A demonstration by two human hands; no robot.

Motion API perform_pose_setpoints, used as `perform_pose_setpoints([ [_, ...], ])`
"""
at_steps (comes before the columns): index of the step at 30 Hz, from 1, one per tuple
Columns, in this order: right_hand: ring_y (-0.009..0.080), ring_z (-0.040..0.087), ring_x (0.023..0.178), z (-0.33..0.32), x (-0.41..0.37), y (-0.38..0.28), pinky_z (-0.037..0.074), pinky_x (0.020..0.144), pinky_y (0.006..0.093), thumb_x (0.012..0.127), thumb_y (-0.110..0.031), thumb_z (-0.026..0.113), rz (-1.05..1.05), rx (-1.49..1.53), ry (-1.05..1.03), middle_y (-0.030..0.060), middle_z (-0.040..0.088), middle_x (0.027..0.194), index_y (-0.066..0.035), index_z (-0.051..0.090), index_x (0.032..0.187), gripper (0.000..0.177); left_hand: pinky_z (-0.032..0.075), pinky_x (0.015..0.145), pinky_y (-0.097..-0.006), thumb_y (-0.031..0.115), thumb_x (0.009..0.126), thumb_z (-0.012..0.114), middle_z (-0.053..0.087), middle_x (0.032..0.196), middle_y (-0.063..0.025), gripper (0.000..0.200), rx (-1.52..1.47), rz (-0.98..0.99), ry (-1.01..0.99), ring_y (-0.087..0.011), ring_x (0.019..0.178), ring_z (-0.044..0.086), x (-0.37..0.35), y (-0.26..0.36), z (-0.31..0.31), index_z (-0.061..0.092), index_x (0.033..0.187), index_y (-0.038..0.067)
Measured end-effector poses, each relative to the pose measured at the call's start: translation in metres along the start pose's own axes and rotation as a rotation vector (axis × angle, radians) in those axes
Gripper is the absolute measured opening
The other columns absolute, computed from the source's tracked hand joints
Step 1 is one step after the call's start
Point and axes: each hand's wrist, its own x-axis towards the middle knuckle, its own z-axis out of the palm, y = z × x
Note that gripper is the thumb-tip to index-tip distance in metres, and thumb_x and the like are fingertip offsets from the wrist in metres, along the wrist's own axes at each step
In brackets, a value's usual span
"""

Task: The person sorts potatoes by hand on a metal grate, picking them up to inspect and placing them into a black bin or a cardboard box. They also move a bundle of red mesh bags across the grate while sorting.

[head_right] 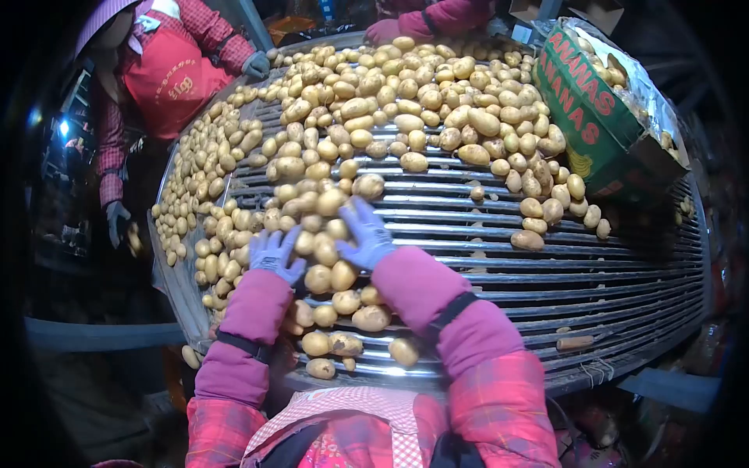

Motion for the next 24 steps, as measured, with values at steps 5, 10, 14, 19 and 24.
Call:
perform_pose_setpoints([
  [5, 0.0386, 0.032, 0.134, -0.007, 0.036, -0.024, 0.027, 0.111, 0.0418, 0.076, -0.041, 0.066, 0.009, 0.301, -0.376, 0.0249, 0.032, 0.143, -0.006, 0.042, 0.137, 0.073, 0.018, 0.107, -0.0613, 0.038, 0.076, 0.060, 0.046, 0.130, -0.0176, 0.068, 0.132, -0.130, 0.034, -0.0408, 0.124, 0.039, 0.001, -0.049, 0.011, 0.042, 0.139, 0.024],
  [10, 0.0330, 0.059, 0.089, -0.148, 0.066, 0.045, 0.049, 0.080, 0.0408, 0.073, -0.024, 0.073, 0.071, -0.290, 0.401, 0.0146, 0.060, 0.095, -0.006, 0.062, 0.100, 0.034, 0.018, 0.106, -0.0613, 0.041, 0.074, 0.061, 0.048, 0.129, -0.0171, 0.071, 0.142, -0.089, 0.098, -0.0382, 0.120, 0.042, -0.005, -0.060, 0.017, 0.042, 0.140, 0.022],
  [14, 0.0333, 0.055, 0.111, -0.245, 0.073, 0.163, 0.043, 0.096, 0.0417, 0.081, -0.046, 0.061, 0.298, -0.679, 0.432, 0.0183, 0.057, 0.120, -0.009, 0.056, 0.124, 0.057, 0.020, 0.106, -0.0607, 0.040, 0.073, 0.062, 0.049, 0.127, -0.0163, 0.071, 0.132, -0.096, 0.102, -0.0375, 0.119, 0.043, -0.005, -0.059, 0.016, 0.043, 0.139, 0.022],
  [19, 0.0316, 0.044, 0.126, -0.223, 0.102, 0.135, 0.035, 0.101, 0.0524, 0.074, -0.056, 0.061, 0.629, -0.925, 0.099, 0.0036, 0.033, 0.147, -0.035, 0.040, 0.139, 0.072, 0.019, 0.108, -0.0581, 0.036, 0.074, 0.063, 0.048, 0.131, -0.0153, 0.074, 0.157, -0.098, 0.069, -0.0371, 0.121, 0.043, -0.005, -0.061, 0.016, 0.038, 0.142, 0.021],
  [24, 0.0301, 0.043, 0.127, -0.222, 0.121, 0.173, 0.037, 0.102, 0.0456, 0.076, -0.053, 0.059, 0.541, -0.638, 0.046, 0.0061, 0.038, 0.141, -0.028, 0.045, 0.135, 0.065, 0.021, 0.108, -0.0569, 0.036, 0.074, 0.062, 0.047, 0.132, -0.0158, 0.073, 0.148, -0.121, 0.052, -0.0384, 0.122, 0.043, -0.003, -0.054, 0.014, 0.039, 0.141, 0.021],
])
